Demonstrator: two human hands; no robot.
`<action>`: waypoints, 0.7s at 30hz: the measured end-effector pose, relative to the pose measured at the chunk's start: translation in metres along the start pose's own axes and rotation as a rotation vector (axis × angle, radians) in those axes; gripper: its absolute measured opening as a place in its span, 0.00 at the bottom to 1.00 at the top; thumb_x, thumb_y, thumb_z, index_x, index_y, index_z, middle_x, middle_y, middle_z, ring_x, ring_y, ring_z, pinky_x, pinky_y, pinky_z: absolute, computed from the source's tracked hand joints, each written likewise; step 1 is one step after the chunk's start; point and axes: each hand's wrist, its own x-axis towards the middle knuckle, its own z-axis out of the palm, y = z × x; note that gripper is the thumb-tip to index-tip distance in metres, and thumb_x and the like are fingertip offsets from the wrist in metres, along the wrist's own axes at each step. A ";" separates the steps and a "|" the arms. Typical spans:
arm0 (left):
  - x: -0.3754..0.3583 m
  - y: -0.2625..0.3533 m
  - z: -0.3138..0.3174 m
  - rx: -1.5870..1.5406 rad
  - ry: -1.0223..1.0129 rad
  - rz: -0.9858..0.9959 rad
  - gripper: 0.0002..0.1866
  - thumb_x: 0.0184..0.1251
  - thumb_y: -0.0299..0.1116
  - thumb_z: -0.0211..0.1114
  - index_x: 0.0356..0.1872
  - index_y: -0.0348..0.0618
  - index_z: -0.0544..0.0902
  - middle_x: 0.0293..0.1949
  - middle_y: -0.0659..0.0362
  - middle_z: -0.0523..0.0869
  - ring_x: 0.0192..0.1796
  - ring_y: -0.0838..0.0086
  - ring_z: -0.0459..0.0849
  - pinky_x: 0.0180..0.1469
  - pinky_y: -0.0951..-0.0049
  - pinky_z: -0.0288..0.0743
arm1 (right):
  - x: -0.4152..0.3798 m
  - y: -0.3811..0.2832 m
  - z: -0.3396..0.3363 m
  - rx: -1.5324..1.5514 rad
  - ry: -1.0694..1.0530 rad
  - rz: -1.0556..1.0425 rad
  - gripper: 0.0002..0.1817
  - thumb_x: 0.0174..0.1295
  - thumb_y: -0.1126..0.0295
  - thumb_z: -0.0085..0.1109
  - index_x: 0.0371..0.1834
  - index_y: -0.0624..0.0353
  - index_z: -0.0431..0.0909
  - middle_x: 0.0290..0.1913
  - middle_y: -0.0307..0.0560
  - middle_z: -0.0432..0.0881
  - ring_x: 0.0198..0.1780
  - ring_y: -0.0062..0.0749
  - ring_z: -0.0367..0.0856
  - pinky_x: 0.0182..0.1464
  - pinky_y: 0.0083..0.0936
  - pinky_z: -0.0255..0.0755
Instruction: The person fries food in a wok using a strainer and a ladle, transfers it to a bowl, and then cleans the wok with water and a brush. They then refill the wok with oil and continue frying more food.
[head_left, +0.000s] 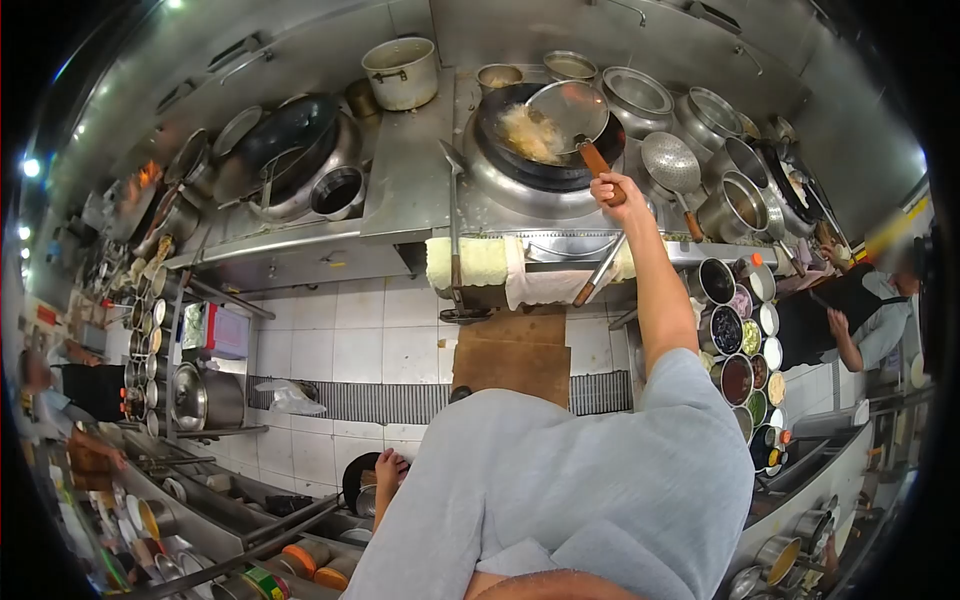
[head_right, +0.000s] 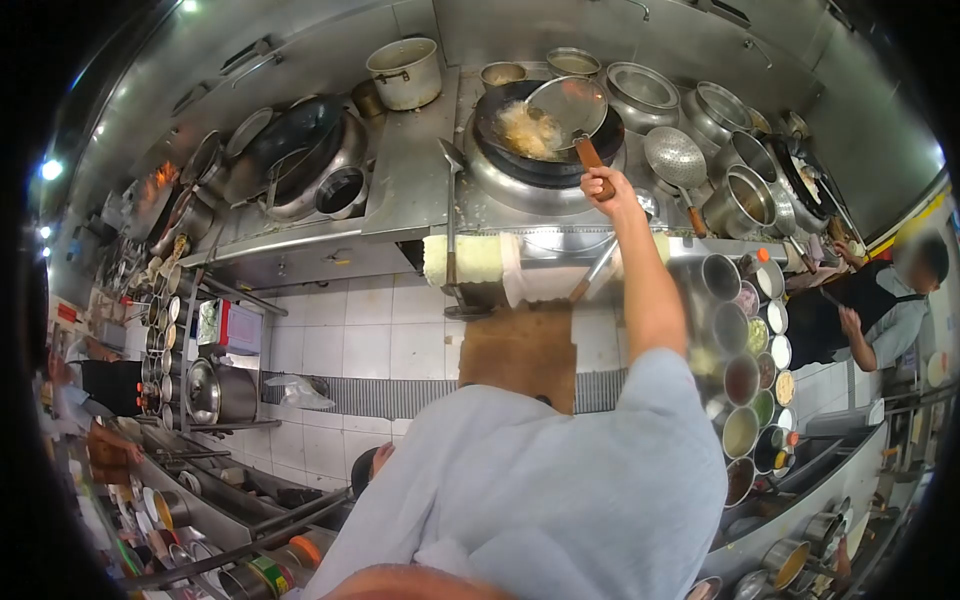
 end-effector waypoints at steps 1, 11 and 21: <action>0.000 0.001 0.001 0.008 -0.005 0.002 0.21 0.67 0.31 0.57 0.60 0.44 0.69 0.35 0.56 0.80 0.32 0.70 0.80 0.30 0.68 0.76 | -0.004 0.001 0.002 0.082 0.002 0.042 0.14 0.57 0.82 0.51 0.41 0.57 0.59 0.25 0.43 0.66 0.19 0.21 0.66 0.17 0.15 0.62; 0.036 -0.091 -0.023 0.300 -0.101 -0.066 0.20 0.67 0.31 0.56 0.60 0.46 0.70 0.35 0.57 0.81 0.32 0.69 0.81 0.28 0.67 0.77 | -0.074 0.056 0.055 -0.774 0.132 -0.277 0.33 0.56 0.83 0.49 0.66 0.46 0.59 0.30 0.40 0.67 0.20 0.17 0.65 0.15 0.15 0.59; 0.064 -0.015 -0.012 0.223 -0.193 -0.097 0.19 0.67 0.31 0.56 0.59 0.49 0.70 0.36 0.57 0.81 0.32 0.68 0.82 0.27 0.65 0.77 | -0.113 0.094 0.094 -1.037 0.267 -0.378 0.42 0.56 0.82 0.49 0.75 0.42 0.52 0.30 0.36 0.66 0.19 0.16 0.64 0.15 0.15 0.57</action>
